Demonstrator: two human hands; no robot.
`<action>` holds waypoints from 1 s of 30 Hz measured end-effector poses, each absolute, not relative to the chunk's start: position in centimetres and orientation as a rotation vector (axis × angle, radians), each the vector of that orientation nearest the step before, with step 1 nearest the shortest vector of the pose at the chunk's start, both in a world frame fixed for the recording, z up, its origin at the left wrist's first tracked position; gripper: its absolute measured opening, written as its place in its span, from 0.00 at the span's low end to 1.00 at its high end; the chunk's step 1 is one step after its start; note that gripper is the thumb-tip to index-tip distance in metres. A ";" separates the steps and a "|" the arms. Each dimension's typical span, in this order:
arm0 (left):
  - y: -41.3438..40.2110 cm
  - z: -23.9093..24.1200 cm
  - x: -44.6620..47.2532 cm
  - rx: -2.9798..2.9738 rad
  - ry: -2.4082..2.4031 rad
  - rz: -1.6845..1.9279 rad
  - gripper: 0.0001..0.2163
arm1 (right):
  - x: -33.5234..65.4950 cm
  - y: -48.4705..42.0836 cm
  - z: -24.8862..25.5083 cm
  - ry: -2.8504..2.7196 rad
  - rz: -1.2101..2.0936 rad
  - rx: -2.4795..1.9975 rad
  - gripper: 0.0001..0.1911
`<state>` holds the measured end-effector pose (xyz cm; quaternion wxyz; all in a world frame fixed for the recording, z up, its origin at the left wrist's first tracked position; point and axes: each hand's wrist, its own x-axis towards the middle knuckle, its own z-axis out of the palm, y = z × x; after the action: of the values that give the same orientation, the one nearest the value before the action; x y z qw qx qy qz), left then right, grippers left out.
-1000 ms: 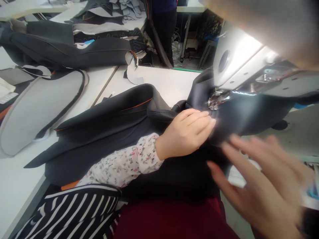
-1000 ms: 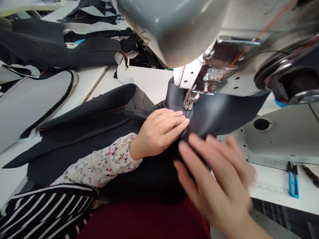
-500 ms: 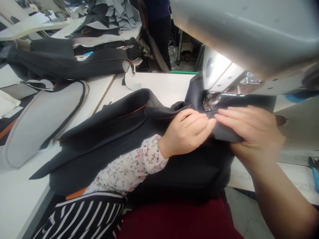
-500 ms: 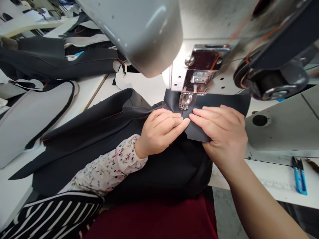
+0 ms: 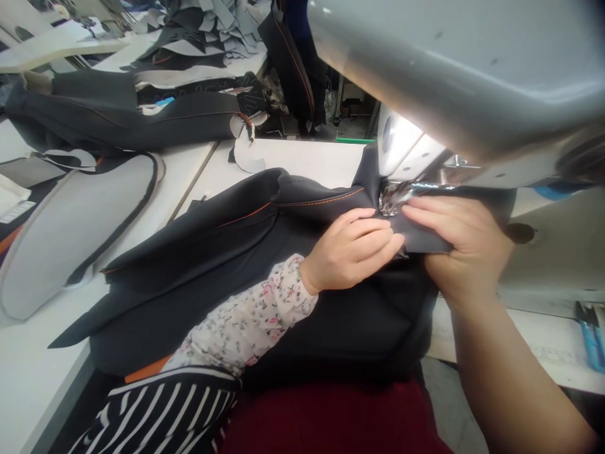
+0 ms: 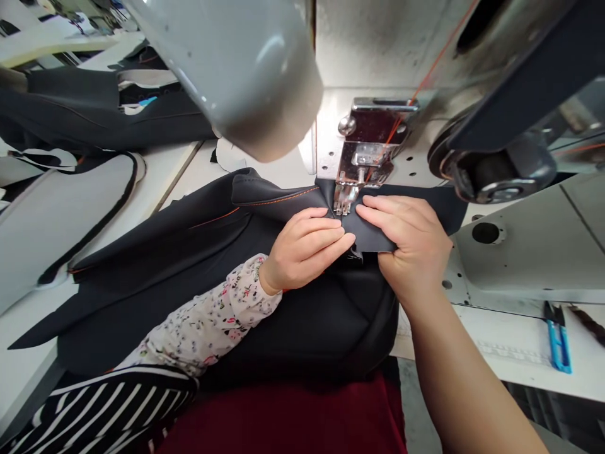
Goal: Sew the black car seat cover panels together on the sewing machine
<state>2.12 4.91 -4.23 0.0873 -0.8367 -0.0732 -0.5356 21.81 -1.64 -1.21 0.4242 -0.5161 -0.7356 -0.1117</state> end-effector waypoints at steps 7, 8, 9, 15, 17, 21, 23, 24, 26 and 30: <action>4.3 -4.8 1.8 -2.521 -0.278 -1.470 0.08 | 22.0 -0.7 -2.0 -1.788 -0.291 -1.288 0.24; 4.4 -4.9 1.8 -2.524 -0.289 -1.478 0.07 | 22.0 -0.6 -2.1 -1.774 -0.287 -1.289 0.25; 4.5 -5.1 1.9 -2.530 -0.291 -1.495 0.06 | 22.0 -0.5 -2.2 -1.760 -0.281 -1.291 0.27; 5.4 -5.6 1.9 -2.631 -0.287 -1.582 0.05 | 22.1 -0.1 -3.1 -1.684 -0.256 -1.318 0.31; 4.7 -5.8 1.5 -2.689 -0.358 -1.508 0.11 | 22.2 0.0 -3.4 -1.690 -0.269 -1.315 0.32; 0.2 -6.2 -1.6 -2.904 -0.692 -1.105 0.24 | 22.3 0.2 -4.2 -1.705 -0.318 -1.324 0.32; -3.5 -6.8 -4.4 -3.040 -0.877 -0.814 0.30 | 22.4 0.3 -4.5 -1.686 -0.337 -1.342 0.30; -5.5 -7.2 -6.1 -3.101 -0.949 -0.665 0.35 | 22.4 0.4 -4.6 -1.674 -0.342 -1.355 0.28; -9.7 -8.4 -9.8 -3.142 -1.039 -0.403 0.46 | 22.4 0.6 -4.8 -1.662 -0.344 -1.376 0.26; -16.2 -11.1 -16.7 -2.903 -1.429 -0.219 0.44 | 22.4 0.6 -5.0 -1.666 -0.343 -1.398 0.23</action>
<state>-16.73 -16.17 -11.11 -0.0510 -0.8940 -0.4401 -0.0674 22.41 0.64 -5.05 0.4527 -0.5663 -0.6746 -0.1388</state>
